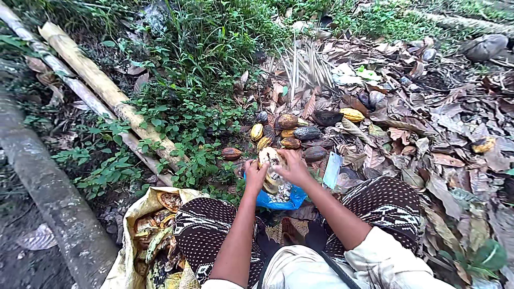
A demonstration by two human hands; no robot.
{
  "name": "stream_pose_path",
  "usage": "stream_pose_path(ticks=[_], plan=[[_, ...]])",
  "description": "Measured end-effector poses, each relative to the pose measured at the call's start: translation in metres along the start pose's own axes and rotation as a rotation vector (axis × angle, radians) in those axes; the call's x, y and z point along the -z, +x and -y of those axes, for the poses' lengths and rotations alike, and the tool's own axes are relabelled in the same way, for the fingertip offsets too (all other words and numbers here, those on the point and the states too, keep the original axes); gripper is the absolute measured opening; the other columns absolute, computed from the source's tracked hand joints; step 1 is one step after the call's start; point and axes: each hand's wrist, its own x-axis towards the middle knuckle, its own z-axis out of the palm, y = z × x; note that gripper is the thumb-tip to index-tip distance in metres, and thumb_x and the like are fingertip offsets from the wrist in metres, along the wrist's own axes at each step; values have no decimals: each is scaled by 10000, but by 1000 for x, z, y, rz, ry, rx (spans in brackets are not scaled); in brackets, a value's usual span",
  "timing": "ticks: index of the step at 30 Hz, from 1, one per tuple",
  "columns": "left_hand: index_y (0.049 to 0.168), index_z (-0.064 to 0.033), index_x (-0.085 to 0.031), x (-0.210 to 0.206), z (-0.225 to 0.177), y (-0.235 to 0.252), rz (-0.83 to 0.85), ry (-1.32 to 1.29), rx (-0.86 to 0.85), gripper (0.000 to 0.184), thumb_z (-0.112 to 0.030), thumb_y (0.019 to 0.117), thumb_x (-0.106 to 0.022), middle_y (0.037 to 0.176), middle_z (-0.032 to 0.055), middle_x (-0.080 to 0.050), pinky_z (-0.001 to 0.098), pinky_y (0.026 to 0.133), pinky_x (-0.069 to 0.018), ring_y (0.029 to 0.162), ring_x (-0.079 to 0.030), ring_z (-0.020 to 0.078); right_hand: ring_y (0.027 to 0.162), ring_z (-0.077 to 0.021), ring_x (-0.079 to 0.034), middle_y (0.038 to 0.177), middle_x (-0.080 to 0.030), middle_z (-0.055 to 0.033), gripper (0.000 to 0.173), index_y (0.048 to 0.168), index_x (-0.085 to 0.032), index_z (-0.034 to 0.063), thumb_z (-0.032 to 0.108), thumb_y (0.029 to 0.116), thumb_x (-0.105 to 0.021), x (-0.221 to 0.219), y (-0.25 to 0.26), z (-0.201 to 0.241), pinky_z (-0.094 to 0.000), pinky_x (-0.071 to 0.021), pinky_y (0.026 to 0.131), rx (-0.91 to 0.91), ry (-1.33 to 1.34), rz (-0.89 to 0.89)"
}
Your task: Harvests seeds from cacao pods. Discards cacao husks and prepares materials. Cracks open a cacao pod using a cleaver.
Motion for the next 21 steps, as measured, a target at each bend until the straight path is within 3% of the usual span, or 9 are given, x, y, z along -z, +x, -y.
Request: stream_pose_path(ticks=[1,3,6,11,17,19,21], plan=[[1141,59,-681,2,-2,0,-14,27,-3,364,-276,1023,-605,1428,270,-455,546,1063,-417,1283,-484,386,1266,-446,-569,1421,-541,-265,696,1522,-447,38,279,943,-750,-6,-4,5,-615,-481,1038,-23,-29,37],[1154,71,-673,1,-6,-5,-24,60,-13,370,-269,1027,-597,1437,280,-445,545,1073,-411,1293,-478,399,1193,-458,-623,1404,-535,-299,678,1559,-369,18,205,989,-685,-19,-9,13,-596,-521,994,-57,-71,-1],[1197,104,-643,-7,-8,-12,0,91,-33,391,-241,1016,-615,1447,313,-429,543,1079,-414,1298,-480,426,1136,-479,-643,1360,-543,-324,633,1517,-380,-30,192,999,-668,-25,-6,15,-591,-537,955,-112,-139,-49],[1159,93,-655,-16,-5,-15,48,186,-22,383,-246,980,-666,1435,323,-431,549,1075,-423,1285,-482,457,1152,-469,-646,1398,-537,-310,582,1522,-329,-53,125,1031,-585,-27,3,10,-587,-519,990,-278,-210,70],[1256,101,-615,-9,3,-8,84,168,79,407,-236,1028,-604,1457,323,-415,535,1081,-422,1279,-497,438,1109,-475,-663,1300,-606,-311,390,1427,-482,-68,100,1077,-463,-32,8,-8,-600,-524,964,-118,-179,64],[1266,98,-612,-10,7,-6,85,123,82,400,-232,1042,-581,1433,331,-434,520,1071,-433,1260,-512,426,1095,-464,-671,1365,-573,-294,409,1436,-494,-53,153,1082,-494,-31,8,-11,-590,-540,949,-51,-156,32],[1263,95,-614,-10,9,-5,82,102,55,403,-245,1053,-559,1414,334,-446,524,1071,-430,1262,-509,424,1064,-446,-677,1417,-520,-284,537,1472,-461,-38,231,1037,-623,-29,8,-10,-573,-562,921,-14,-137,31]])
